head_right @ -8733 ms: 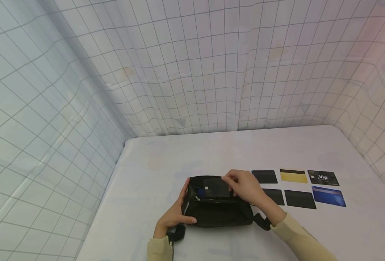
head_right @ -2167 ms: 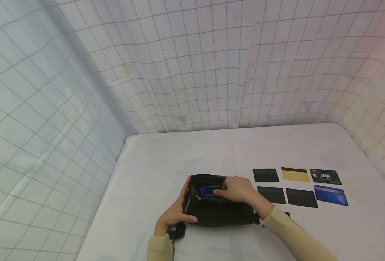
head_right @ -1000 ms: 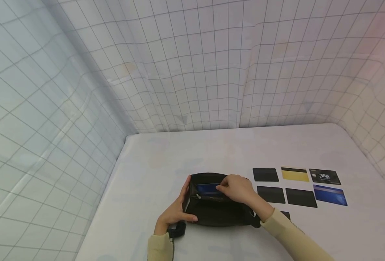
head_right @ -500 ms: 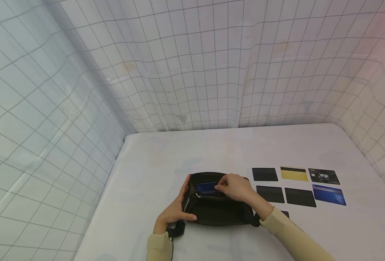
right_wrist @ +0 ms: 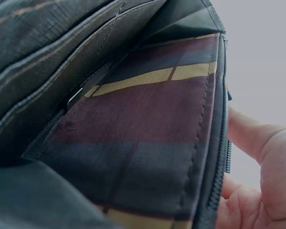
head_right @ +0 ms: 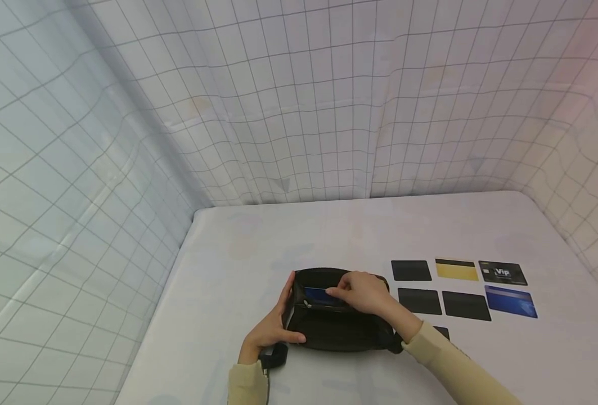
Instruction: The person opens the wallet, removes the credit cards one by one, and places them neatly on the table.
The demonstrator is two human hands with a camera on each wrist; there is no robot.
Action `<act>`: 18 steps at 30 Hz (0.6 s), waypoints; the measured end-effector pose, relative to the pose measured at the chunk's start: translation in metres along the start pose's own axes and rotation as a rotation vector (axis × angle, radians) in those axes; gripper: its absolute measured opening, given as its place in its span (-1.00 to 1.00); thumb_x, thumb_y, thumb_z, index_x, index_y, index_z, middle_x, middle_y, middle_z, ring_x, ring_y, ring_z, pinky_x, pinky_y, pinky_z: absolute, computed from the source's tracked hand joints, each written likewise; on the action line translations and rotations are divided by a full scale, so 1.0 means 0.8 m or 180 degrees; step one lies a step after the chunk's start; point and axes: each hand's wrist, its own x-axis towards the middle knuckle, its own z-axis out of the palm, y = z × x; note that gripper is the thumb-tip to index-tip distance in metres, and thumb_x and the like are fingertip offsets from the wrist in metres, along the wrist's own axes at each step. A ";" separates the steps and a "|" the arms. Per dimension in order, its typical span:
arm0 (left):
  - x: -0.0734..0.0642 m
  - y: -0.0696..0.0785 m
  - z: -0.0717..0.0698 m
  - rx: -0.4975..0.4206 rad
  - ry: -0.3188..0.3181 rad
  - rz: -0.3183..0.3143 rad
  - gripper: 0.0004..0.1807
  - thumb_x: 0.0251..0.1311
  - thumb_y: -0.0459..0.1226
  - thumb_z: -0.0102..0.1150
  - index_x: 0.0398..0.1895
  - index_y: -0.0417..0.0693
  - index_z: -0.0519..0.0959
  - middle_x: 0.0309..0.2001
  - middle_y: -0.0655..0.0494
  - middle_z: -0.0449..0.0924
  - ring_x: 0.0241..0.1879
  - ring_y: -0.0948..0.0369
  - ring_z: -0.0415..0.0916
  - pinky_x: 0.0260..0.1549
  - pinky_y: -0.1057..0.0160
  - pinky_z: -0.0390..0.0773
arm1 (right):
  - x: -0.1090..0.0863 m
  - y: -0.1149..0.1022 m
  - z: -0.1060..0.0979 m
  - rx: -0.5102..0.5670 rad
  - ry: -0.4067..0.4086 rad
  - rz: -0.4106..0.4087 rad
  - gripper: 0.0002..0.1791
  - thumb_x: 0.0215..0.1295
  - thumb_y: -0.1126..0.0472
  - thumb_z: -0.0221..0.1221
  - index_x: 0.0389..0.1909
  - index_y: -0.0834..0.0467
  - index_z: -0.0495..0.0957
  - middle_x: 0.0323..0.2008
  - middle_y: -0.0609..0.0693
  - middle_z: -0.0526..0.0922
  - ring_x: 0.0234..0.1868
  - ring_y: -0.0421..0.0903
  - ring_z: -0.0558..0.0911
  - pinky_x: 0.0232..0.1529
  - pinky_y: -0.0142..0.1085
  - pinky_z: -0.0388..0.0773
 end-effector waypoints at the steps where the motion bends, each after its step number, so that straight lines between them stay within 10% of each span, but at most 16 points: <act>1: 0.000 0.000 0.000 -0.0008 -0.0002 -0.0001 0.34 -0.10 -0.08 0.43 0.45 0.11 -0.50 0.46 0.13 -0.54 0.43 0.07 -0.48 0.27 -0.22 -0.19 | 0.000 0.000 0.001 -0.0003 0.0008 -0.0019 -0.63 0.23 -0.18 0.09 -0.43 0.04 0.59 -0.67 -0.15 0.49 -0.67 -0.21 0.42 -0.62 -0.31 0.34; 18: 0.005 -0.042 0.004 0.0033 0.0097 0.0038 0.32 -0.16 0.07 0.42 0.43 0.39 -0.46 0.46 0.31 -0.56 0.44 0.10 -0.47 0.25 -0.28 -0.18 | 0.002 0.004 0.005 -0.0137 0.0080 -0.0329 -0.78 0.29 -0.01 0.11 -0.27 -0.01 0.67 -0.55 -0.23 0.56 -0.61 -0.28 0.41 -0.56 -0.36 0.35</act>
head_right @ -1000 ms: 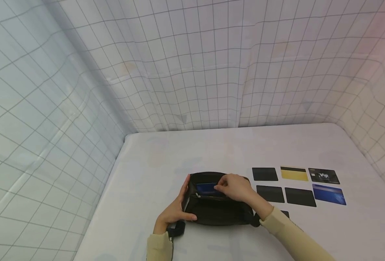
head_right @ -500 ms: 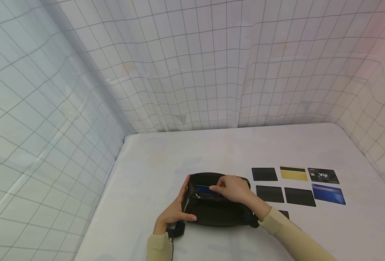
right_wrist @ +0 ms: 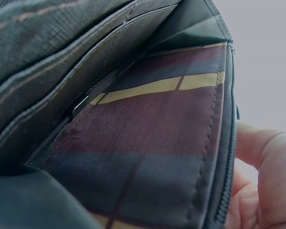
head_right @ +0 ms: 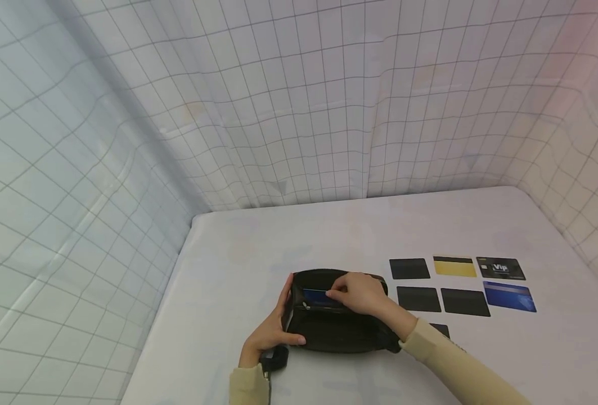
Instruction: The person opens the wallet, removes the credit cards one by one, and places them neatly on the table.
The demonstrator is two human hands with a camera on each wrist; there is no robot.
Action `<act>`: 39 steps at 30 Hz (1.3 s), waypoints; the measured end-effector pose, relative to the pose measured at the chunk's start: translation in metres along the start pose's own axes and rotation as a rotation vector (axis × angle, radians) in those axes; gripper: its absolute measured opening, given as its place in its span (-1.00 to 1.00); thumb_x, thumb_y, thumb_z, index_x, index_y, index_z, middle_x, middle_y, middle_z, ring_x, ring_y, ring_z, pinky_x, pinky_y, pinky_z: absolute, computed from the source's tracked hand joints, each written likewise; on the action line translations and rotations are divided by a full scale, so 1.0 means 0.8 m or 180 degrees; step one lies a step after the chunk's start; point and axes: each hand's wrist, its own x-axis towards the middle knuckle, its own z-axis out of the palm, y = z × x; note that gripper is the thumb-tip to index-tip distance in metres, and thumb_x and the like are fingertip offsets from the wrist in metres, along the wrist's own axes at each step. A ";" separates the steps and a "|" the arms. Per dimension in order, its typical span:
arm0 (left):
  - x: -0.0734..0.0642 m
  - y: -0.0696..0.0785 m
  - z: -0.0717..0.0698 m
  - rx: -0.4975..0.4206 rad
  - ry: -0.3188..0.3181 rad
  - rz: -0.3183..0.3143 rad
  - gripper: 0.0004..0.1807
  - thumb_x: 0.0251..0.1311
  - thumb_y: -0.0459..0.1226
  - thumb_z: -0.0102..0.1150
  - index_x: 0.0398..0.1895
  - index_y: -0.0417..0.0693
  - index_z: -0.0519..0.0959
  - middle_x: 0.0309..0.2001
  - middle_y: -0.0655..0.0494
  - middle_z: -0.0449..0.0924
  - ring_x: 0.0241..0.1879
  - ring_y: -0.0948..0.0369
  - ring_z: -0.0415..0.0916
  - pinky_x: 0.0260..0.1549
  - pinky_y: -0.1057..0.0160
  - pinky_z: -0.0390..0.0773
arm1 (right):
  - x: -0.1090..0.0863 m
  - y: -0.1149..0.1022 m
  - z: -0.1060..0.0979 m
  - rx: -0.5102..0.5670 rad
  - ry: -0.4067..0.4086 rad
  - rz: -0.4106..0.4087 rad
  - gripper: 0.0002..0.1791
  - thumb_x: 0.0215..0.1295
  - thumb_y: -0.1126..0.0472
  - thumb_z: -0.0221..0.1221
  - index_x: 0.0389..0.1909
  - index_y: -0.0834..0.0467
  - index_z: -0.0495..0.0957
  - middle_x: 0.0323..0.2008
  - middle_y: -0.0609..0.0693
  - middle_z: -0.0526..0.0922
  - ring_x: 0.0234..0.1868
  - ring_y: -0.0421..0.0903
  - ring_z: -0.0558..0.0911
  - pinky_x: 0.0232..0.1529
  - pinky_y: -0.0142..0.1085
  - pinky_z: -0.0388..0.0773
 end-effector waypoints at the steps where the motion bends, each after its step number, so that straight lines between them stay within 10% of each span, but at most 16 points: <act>1: 0.000 0.001 0.000 0.0021 -0.0001 -0.0023 0.32 -0.16 0.07 0.42 0.43 0.40 -0.46 0.45 0.32 -0.56 0.44 0.11 -0.47 0.25 -0.27 -0.17 | 0.000 0.000 0.000 0.0000 -0.0005 0.0004 -0.78 0.29 0.00 0.11 -0.26 -0.01 0.67 -0.55 -0.23 0.56 -0.61 -0.28 0.41 -0.56 -0.36 0.35; 12: -0.004 0.045 0.000 0.0077 -0.0091 -0.0089 0.35 -0.10 -0.04 0.42 0.44 0.10 -0.51 0.46 0.11 -0.56 0.43 0.03 -0.46 0.26 -0.25 -0.16 | -0.005 0.001 -0.002 -0.0048 0.0092 -0.0073 -0.75 0.31 0.01 0.09 -0.25 0.05 0.66 -0.54 -0.23 0.54 -0.62 -0.29 0.39 -0.51 -0.36 0.35; 23: 0.001 0.001 0.000 0.0088 0.0000 -0.0031 0.36 -0.18 0.01 0.46 0.44 0.30 -0.47 0.46 0.29 -0.49 0.44 0.17 -0.42 0.26 -0.23 -0.11 | -0.007 0.000 -0.005 -0.0130 0.0190 -0.0036 -0.75 0.32 -0.01 0.07 -0.28 0.01 0.65 -0.64 -0.23 0.45 -0.66 -0.28 0.36 -0.58 -0.36 0.31; 39: -0.001 -0.001 0.000 -0.0007 0.0040 -0.0034 0.35 -0.20 -0.01 0.47 0.44 0.39 -0.44 0.46 0.33 -0.49 0.44 0.19 -0.43 0.27 -0.22 -0.14 | -0.012 0.000 -0.013 0.0230 0.0122 0.0019 -0.74 0.36 0.03 0.03 -0.28 0.08 0.62 -0.58 -0.16 0.56 -0.63 -0.29 0.51 -0.57 -0.36 0.42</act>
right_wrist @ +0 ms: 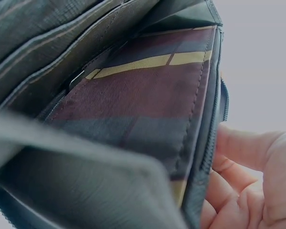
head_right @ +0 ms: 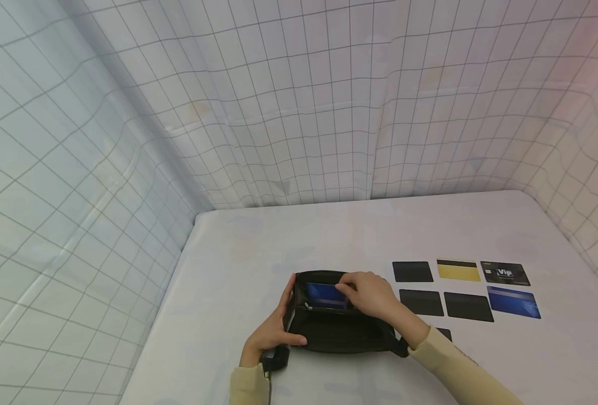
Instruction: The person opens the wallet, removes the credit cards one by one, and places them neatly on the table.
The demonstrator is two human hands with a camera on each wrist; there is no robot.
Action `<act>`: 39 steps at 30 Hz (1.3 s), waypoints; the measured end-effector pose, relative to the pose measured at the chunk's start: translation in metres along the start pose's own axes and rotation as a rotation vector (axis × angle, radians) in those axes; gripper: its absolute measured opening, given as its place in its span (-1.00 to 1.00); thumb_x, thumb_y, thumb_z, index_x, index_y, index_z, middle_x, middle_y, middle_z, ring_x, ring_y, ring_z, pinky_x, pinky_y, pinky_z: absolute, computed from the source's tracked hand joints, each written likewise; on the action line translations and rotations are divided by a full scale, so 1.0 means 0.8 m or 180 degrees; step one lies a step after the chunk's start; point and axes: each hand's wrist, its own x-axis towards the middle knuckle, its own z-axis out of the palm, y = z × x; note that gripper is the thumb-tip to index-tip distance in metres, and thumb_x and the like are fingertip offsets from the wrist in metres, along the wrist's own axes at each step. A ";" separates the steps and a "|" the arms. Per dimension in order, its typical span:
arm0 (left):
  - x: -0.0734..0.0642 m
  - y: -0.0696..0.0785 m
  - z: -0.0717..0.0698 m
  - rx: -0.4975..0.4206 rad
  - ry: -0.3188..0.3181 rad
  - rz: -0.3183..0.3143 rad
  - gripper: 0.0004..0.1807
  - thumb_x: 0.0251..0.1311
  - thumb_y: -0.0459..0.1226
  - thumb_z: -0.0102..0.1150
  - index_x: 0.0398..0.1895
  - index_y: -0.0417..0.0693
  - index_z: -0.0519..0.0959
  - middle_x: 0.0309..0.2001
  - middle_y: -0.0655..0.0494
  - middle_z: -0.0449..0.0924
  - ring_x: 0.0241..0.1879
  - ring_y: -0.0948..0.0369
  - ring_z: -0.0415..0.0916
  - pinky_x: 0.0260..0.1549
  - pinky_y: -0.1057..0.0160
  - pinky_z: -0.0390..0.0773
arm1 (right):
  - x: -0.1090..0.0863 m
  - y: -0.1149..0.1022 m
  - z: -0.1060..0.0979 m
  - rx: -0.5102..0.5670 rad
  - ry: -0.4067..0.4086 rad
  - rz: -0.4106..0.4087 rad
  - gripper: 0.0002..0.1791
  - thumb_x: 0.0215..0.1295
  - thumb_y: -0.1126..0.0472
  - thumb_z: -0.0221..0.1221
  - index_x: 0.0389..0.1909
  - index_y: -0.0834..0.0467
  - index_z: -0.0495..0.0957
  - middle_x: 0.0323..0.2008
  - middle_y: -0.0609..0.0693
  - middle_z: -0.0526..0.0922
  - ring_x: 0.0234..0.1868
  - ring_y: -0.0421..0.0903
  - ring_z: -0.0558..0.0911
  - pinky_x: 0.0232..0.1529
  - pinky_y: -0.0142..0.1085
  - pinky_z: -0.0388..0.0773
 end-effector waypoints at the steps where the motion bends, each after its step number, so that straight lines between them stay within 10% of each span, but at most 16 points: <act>1: 0.000 0.000 0.000 -0.0006 -0.0004 0.0005 0.36 -0.20 0.00 0.47 0.44 0.39 -0.44 0.46 0.33 -0.49 0.44 0.19 -0.43 0.27 -0.22 -0.15 | 0.000 0.000 0.000 0.0018 0.0005 0.0023 -0.75 0.36 0.04 0.03 -0.28 0.08 0.62 -0.58 -0.16 0.56 -0.63 -0.29 0.51 -0.57 -0.36 0.42; 17: -0.003 0.036 0.000 -0.0030 -0.0062 -0.0045 0.34 -0.15 -0.08 0.46 0.45 0.23 -0.46 0.47 0.17 -0.51 0.44 0.06 -0.46 0.26 -0.25 -0.17 | -0.003 0.004 0.000 0.0100 0.0179 0.0024 -0.80 0.38 0.08 0.01 -0.27 0.05 0.58 -0.62 -0.20 0.52 -0.66 -0.27 0.50 -0.59 -0.37 0.42; 25: 0.001 0.001 0.000 0.0035 0.0051 0.0022 0.35 -0.21 0.03 0.47 0.44 0.38 -0.43 0.46 0.36 -0.48 0.44 0.21 -0.44 0.27 -0.24 -0.17 | -0.006 0.002 -0.003 0.0082 0.0257 0.0000 -0.80 0.39 0.08 0.00 -0.28 0.03 0.57 -0.63 -0.20 0.51 -0.67 -0.28 0.48 -0.58 -0.38 0.41; 39: -0.003 0.043 -0.001 0.0035 -0.0061 -0.0045 0.32 -0.11 -0.06 0.43 0.45 0.19 -0.46 0.46 0.18 -0.54 0.43 0.10 -0.48 0.27 -0.24 -0.17 | -0.012 0.004 -0.008 0.0246 0.0248 -0.0038 -0.75 0.41 0.02 -0.04 -0.32 0.03 0.55 -0.61 -0.19 0.54 -0.63 -0.26 0.51 -0.53 -0.38 0.45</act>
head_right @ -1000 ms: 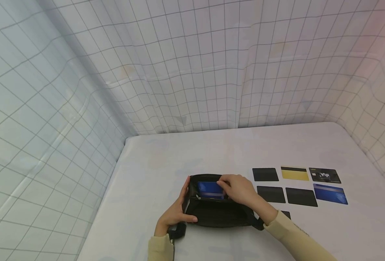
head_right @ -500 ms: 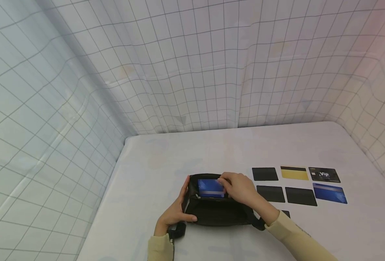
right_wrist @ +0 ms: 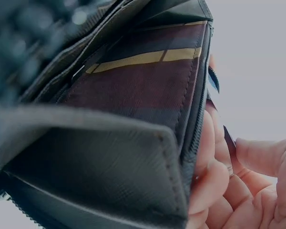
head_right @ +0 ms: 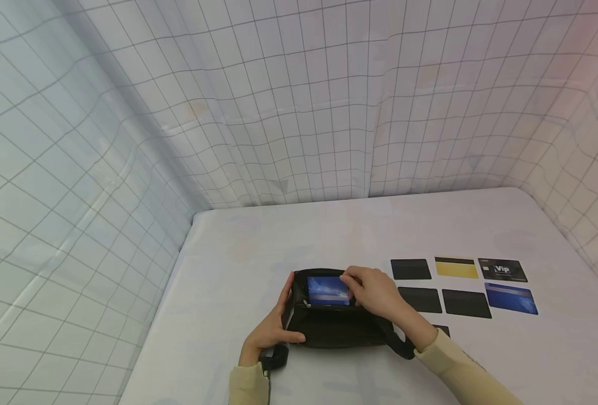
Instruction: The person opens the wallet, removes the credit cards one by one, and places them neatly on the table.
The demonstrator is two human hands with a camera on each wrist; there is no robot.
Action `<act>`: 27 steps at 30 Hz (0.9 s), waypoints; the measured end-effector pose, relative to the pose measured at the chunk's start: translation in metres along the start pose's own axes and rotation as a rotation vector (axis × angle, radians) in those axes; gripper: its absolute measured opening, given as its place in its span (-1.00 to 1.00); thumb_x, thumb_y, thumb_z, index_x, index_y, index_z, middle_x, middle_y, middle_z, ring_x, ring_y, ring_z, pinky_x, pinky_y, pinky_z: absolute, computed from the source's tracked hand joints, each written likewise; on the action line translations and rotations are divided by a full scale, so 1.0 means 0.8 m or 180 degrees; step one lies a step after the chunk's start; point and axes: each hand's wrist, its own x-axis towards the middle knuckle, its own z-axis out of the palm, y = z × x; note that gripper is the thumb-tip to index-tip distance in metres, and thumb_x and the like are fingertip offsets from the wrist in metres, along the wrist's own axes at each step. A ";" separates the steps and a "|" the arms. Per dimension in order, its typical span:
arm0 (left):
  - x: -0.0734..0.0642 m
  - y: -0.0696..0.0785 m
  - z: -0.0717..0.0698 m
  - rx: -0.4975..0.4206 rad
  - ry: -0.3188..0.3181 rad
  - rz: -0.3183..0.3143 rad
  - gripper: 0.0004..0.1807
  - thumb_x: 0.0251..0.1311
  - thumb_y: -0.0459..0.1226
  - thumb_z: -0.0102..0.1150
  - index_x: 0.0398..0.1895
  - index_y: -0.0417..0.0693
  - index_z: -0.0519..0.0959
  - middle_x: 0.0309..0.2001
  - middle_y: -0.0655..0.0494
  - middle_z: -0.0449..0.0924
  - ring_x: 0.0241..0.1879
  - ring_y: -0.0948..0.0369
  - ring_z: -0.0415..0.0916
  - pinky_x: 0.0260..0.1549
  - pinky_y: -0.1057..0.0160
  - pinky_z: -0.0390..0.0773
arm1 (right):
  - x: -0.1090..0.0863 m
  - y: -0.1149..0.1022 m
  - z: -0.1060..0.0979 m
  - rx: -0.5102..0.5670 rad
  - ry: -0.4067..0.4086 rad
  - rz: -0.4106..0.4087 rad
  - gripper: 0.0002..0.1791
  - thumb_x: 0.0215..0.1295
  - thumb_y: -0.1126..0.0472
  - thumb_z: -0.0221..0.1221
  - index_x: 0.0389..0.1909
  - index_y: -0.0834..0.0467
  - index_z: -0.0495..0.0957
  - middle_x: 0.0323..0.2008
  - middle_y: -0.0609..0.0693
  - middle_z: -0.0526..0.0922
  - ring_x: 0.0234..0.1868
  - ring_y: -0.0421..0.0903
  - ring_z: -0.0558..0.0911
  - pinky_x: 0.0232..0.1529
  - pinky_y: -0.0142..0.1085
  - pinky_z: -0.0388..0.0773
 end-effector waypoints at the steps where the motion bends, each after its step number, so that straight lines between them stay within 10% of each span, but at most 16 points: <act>1: 0.000 0.000 0.000 0.0004 -0.0003 0.0002 0.32 -0.11 -0.06 0.43 0.45 0.19 -0.47 0.46 0.18 -0.54 0.43 0.09 -0.48 0.27 -0.24 -0.17 | 0.000 0.000 -0.001 0.0014 0.0007 0.0010 -0.74 0.41 0.01 -0.04 -0.32 0.03 0.55 -0.61 -0.19 0.54 -0.62 -0.26 0.52 -0.52 -0.37 0.45; 27: 0.000 0.000 -0.001 0.0066 -0.0002 -0.0017 0.32 -0.11 -0.10 0.44 0.45 0.20 -0.46 0.46 0.20 -0.56 0.43 0.15 -0.51 0.28 -0.22 -0.17 | -0.010 0.002 -0.028 0.0073 0.0253 0.0142 -0.66 0.43 -0.03 -0.10 -0.15 0.10 0.54 -0.58 -0.13 0.54 -0.58 -0.19 0.53 -0.59 -0.33 0.41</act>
